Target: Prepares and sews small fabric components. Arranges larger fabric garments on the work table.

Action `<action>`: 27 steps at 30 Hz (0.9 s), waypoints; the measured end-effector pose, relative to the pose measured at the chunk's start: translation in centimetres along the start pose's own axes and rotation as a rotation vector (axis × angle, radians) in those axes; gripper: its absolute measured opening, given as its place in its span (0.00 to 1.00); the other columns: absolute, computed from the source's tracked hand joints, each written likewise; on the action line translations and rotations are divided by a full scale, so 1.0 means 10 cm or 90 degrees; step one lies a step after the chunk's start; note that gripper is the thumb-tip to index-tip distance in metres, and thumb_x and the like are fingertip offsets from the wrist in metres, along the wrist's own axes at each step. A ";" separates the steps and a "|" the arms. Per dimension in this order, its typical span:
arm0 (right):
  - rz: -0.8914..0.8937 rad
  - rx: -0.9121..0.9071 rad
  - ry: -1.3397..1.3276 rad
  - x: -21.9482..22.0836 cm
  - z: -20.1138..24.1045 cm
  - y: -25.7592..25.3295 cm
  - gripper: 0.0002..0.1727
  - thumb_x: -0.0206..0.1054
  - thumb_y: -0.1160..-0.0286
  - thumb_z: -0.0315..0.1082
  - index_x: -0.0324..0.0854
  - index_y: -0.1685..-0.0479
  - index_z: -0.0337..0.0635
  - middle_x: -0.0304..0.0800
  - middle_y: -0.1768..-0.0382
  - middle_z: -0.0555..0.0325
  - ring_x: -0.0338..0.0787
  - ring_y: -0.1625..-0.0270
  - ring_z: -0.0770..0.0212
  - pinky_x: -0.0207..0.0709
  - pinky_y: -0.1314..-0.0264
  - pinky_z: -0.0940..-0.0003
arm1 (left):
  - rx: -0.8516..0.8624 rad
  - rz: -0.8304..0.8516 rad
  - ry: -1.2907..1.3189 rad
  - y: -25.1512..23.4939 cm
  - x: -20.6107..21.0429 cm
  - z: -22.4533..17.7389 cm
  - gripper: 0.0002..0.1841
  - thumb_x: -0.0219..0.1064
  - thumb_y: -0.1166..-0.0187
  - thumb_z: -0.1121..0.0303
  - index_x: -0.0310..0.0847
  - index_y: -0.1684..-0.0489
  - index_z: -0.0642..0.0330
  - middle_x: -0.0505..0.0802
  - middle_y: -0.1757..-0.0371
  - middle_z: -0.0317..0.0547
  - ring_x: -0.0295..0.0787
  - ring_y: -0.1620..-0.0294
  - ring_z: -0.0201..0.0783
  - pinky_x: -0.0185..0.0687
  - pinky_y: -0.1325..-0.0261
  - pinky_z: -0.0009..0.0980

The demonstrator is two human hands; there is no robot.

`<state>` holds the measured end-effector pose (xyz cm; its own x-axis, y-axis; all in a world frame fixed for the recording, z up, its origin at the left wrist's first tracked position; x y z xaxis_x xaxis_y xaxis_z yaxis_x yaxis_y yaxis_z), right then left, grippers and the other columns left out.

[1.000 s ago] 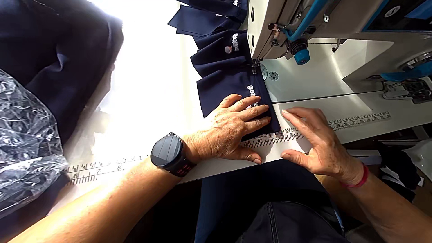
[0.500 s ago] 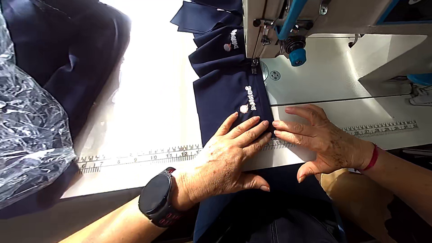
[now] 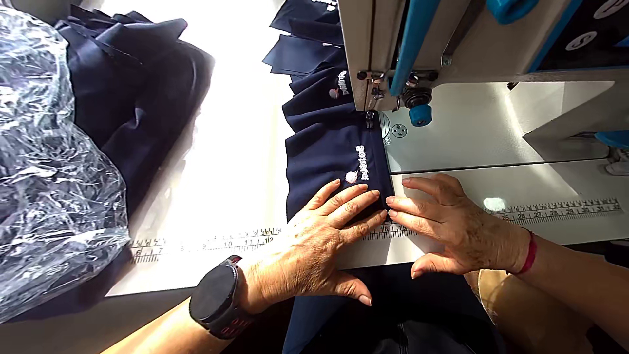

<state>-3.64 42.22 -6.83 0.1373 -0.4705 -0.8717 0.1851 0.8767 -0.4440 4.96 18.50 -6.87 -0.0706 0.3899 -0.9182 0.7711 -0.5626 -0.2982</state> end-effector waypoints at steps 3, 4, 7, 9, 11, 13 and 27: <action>0.007 -0.001 -0.012 -0.01 -0.01 0.00 0.35 0.56 0.24 0.70 0.92 0.40 0.53 0.90 0.30 0.64 0.70 0.15 0.50 0.56 0.19 0.50 | -0.010 -0.014 0.002 -0.03 0.00 -0.04 0.49 0.44 0.33 0.16 0.82 0.26 0.43 0.77 0.16 0.50 0.63 0.10 0.48 0.51 0.10 0.57; 0.009 0.000 -0.016 -0.02 -0.01 0.00 0.34 0.57 0.24 0.70 0.92 0.40 0.54 0.90 0.30 0.64 0.70 0.15 0.50 0.56 0.19 0.50 | -0.006 -0.010 0.001 -0.04 0.00 -0.04 0.49 0.44 0.33 0.16 0.82 0.26 0.44 0.78 0.16 0.47 0.63 0.10 0.48 0.51 0.11 0.58; 0.017 0.003 -0.028 -0.04 0.00 -0.01 0.36 0.55 0.24 0.71 0.91 0.38 0.53 0.89 0.29 0.64 0.70 0.15 0.53 0.55 0.19 0.51 | 0.010 -0.004 0.021 -0.03 0.00 0.01 0.49 0.41 0.31 0.17 0.80 0.25 0.44 0.81 0.17 0.40 0.66 0.11 0.44 0.51 0.11 0.61; 0.014 0.003 -0.020 -0.03 0.02 -0.02 0.39 0.53 0.23 0.72 0.91 0.36 0.51 0.89 0.29 0.63 0.72 0.17 0.55 0.56 0.19 0.53 | 0.016 0.006 0.030 -0.03 0.00 0.06 0.50 0.40 0.32 0.16 0.77 0.20 0.41 0.79 0.16 0.36 0.64 0.10 0.40 0.50 0.10 0.60; 0.015 0.007 -0.013 -0.03 0.05 -0.04 0.41 0.50 0.22 0.73 0.89 0.35 0.49 0.88 0.28 0.61 0.75 0.20 0.57 0.58 0.21 0.56 | 0.017 0.012 0.026 -0.02 -0.01 0.07 0.50 0.40 0.32 0.16 0.76 0.19 0.40 0.78 0.15 0.36 0.64 0.10 0.40 0.50 0.10 0.59; 0.016 0.013 -0.006 -0.03 0.06 -0.03 0.41 0.48 0.21 0.73 0.88 0.33 0.50 0.88 0.27 0.61 0.77 0.22 0.57 0.59 0.22 0.57 | 0.010 0.001 0.013 -0.01 -0.01 0.03 0.49 0.41 0.31 0.17 0.77 0.20 0.41 0.78 0.16 0.42 0.66 0.11 0.43 0.50 0.11 0.59; 0.025 -0.009 0.026 -0.05 -0.39 -0.32 0.35 0.56 0.25 0.68 0.93 0.40 0.51 0.90 0.30 0.63 0.79 0.26 0.52 0.62 0.30 0.52 | 0.002 -0.004 0.019 -0.26 -0.08 0.51 0.43 0.44 0.30 0.19 0.82 0.24 0.31 0.74 0.15 0.61 0.62 0.10 0.56 0.52 0.11 0.61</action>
<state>-8.06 40.00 -5.77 0.1041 -0.4319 -0.8959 0.1661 0.8957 -0.4125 -0.24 15.97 -6.67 -0.0561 0.4156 -0.9078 0.7684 -0.5626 -0.3050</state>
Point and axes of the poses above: each hand's wrist, its own y-axis away from the middle knuckle, its own x-axis out of the palm, z = x × y, the point moved 3 cm from there along -y, towards the middle knuckle
